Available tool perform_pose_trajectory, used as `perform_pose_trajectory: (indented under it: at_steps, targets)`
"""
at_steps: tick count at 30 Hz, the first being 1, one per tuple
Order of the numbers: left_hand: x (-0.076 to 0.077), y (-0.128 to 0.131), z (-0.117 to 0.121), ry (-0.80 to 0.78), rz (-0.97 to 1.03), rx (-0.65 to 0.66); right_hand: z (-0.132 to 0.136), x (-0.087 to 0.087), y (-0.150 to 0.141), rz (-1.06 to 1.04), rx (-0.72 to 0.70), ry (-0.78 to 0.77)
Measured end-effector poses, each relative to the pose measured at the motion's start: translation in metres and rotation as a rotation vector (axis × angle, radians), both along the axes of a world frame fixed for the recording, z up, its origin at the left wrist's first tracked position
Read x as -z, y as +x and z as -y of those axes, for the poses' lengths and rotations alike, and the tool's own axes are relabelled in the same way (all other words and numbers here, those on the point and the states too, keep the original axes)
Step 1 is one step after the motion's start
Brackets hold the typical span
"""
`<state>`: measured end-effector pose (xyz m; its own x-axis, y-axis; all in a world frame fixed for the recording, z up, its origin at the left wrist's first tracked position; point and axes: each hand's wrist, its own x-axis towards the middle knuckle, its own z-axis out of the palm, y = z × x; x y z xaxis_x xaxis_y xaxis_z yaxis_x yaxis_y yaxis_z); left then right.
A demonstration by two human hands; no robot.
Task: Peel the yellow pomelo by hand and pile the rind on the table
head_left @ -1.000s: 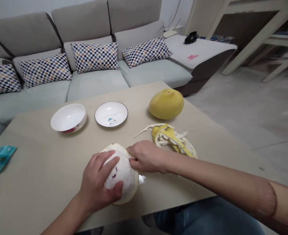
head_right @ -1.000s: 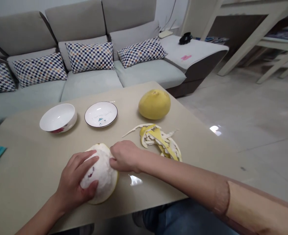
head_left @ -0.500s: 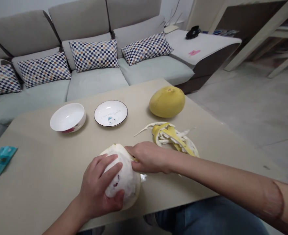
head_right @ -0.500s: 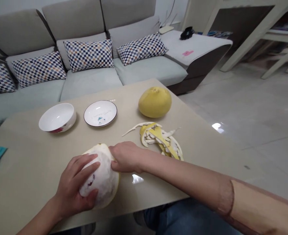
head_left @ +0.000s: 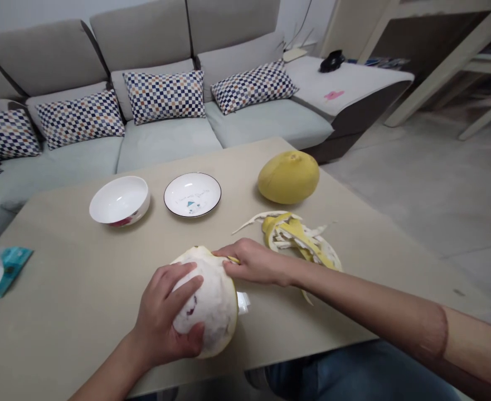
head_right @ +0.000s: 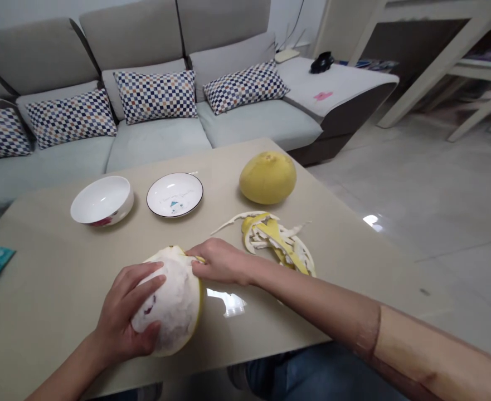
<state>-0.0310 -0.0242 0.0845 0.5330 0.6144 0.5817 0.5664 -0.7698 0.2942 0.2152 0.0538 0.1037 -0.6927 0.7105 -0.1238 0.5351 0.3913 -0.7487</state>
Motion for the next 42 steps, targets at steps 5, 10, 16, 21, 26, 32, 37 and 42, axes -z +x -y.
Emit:
perform_pose_trajectory:
  at_steps: [5,10,16,21,26,32,37,42]
  targets:
    - [0.001,0.000,0.006,0.022,-0.009,0.009,0.006,-0.027,-0.010,0.334,-0.081,0.153]
    - [0.000,0.002,0.003,0.022,0.006,0.001,0.004,-0.032,-0.030,0.558,-0.070,0.241]
    - [0.003,-0.001,0.002,0.021,0.020,-0.020,0.003,-0.013,-0.021,0.351,0.054,0.152]
    - [0.000,0.002,0.007,0.046,-0.019,0.018,0.003,-0.023,-0.014,0.365,0.037,0.071]
    - [-0.002,0.005,0.010,0.036,-0.048,0.037,-0.001,-0.032,-0.021,0.472,-0.048,0.100]
    - [-0.002,0.008,0.006,0.042,-0.024,0.042,0.003,-0.004,-0.018,0.341,0.079,0.147]
    - [-0.002,0.006,0.005,0.061,-0.014,0.028,0.016,0.014,-0.016,0.275,0.177,0.121]
    - [-0.003,0.007,0.008,0.058,-0.049,0.042,0.016,0.006,-0.010,0.266,0.145,0.089]
